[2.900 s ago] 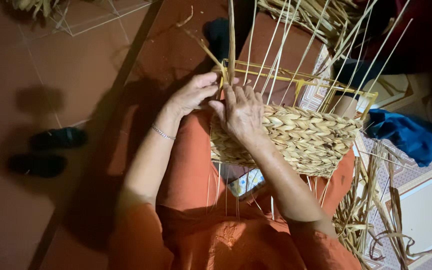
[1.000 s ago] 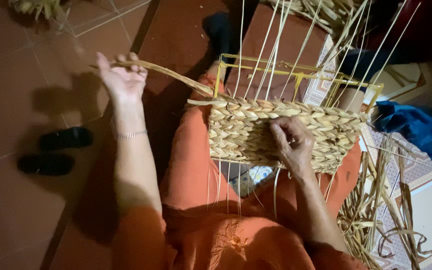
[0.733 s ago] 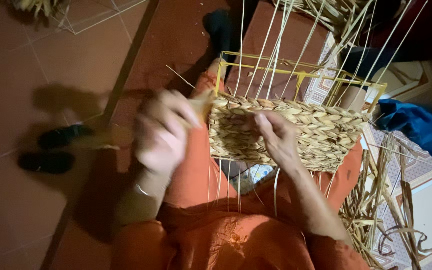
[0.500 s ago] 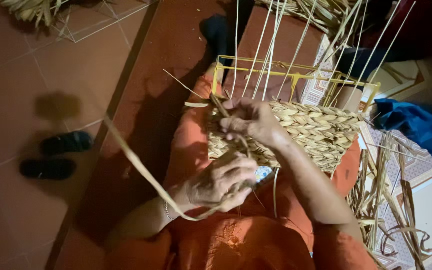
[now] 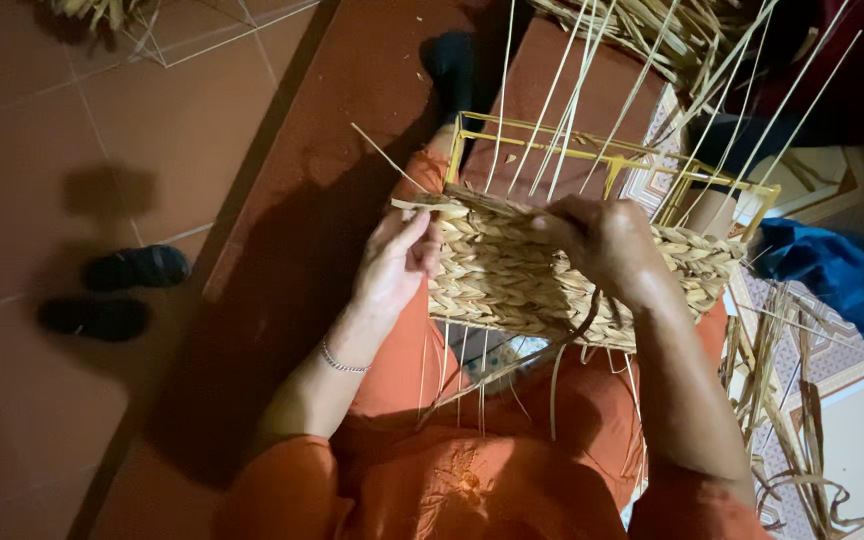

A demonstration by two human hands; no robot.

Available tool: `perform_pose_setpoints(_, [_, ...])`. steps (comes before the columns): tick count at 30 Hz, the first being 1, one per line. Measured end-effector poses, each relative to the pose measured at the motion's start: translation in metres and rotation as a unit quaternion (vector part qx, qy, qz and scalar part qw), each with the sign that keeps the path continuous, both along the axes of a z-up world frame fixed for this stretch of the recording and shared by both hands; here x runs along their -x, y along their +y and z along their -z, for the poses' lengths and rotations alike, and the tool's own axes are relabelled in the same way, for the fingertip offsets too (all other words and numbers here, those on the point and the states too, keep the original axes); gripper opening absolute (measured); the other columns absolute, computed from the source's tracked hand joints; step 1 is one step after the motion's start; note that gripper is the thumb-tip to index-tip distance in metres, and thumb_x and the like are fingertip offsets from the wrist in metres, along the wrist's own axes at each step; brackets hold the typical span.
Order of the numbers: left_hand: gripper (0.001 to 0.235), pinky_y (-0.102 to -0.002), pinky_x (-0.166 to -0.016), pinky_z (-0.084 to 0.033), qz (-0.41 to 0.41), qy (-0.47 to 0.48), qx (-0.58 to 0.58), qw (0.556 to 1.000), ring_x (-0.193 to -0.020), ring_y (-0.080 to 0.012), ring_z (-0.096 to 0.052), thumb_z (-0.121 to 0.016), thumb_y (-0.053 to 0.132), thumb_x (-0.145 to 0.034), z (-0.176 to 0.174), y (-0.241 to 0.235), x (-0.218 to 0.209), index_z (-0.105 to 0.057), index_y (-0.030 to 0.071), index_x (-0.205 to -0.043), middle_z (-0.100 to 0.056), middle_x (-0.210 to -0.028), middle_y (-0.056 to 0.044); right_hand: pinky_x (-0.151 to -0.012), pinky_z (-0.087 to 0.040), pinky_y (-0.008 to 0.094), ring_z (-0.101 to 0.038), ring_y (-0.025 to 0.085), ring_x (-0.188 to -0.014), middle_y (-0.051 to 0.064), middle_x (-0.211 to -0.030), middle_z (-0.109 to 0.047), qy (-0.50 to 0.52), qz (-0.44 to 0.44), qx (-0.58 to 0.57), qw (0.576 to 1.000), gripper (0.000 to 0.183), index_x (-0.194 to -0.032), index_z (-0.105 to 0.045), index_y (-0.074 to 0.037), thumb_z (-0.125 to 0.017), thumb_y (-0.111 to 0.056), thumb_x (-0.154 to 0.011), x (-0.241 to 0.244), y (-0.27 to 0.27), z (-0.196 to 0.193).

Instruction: The person weaves a basket by hand, interlacing dried palm leaves through a yellow metal frame. They repeatedly pull and tuck the leaves to form a tight pattern, occasionally adjusting the frame and the woven section.

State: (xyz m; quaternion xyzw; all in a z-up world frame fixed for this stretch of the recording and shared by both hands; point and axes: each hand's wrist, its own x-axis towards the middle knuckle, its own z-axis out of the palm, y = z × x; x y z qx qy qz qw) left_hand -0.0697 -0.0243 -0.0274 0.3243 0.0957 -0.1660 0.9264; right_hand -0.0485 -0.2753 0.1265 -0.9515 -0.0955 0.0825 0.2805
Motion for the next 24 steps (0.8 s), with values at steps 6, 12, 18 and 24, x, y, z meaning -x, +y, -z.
perform_pose_setpoints(6, [0.015,-0.032,-0.055,-0.053,-0.1,-0.1,-0.161,0.977,-0.063,-0.0141,-0.062,-0.067,0.01,-0.101,-0.013,-0.013,-0.01,-0.057,0.005,-0.111,-0.067,-0.086,-0.006,-0.062,-0.055,0.041,-0.068,0.023,-0.066,0.017,-0.078,-0.077,0.094,0.081,-0.032,0.992,0.025,-0.11,-0.078,-0.005,-0.073,-0.025,-0.094,0.006,-0.013,0.012])
perform_pose_setpoints(12, [0.02,-0.038,-0.078,-0.06,-0.177,-0.466,-0.562,0.66,-0.088,-0.0287,-0.07,-0.065,0.004,-0.099,-0.028,0.0,-0.04,-0.056,0.003,-0.117,-0.068,-0.1,-0.015,-0.069,-0.06,0.04,-0.074,0.02,-0.077,0.012,-0.089,-0.079,0.143,0.106,-0.082,0.981,0.029,-0.108,-0.077,-0.008,-0.066,-0.031,-0.094,0.006,-0.019,0.034])
perform_pose_setpoints(18, [0.013,-0.029,-0.07,-0.062,-0.116,-0.281,-0.406,0.862,-0.083,-0.0181,-0.074,-0.063,0.01,-0.107,0.007,-0.004,-0.054,-0.054,0.002,-0.112,-0.073,-0.095,-0.009,-0.067,-0.062,0.041,-0.074,0.019,-0.077,0.012,-0.089,-0.077,0.118,0.095,-0.067,0.986,0.031,-0.106,-0.075,-0.007,-0.064,-0.034,-0.095,0.005,-0.017,0.031])
perform_pose_setpoints(24, [0.013,-0.028,-0.056,-0.056,-0.037,-0.11,-0.273,0.955,-0.07,-0.0148,-0.068,-0.068,0.007,-0.099,0.039,0.005,-0.061,-0.059,0.001,-0.106,-0.07,-0.088,-0.011,-0.053,-0.046,0.044,-0.052,0.032,-0.062,0.023,-0.079,-0.07,0.233,0.187,-0.028,0.954,0.031,-0.11,-0.08,-0.011,-0.064,-0.036,-0.103,0.019,-0.01,0.016])
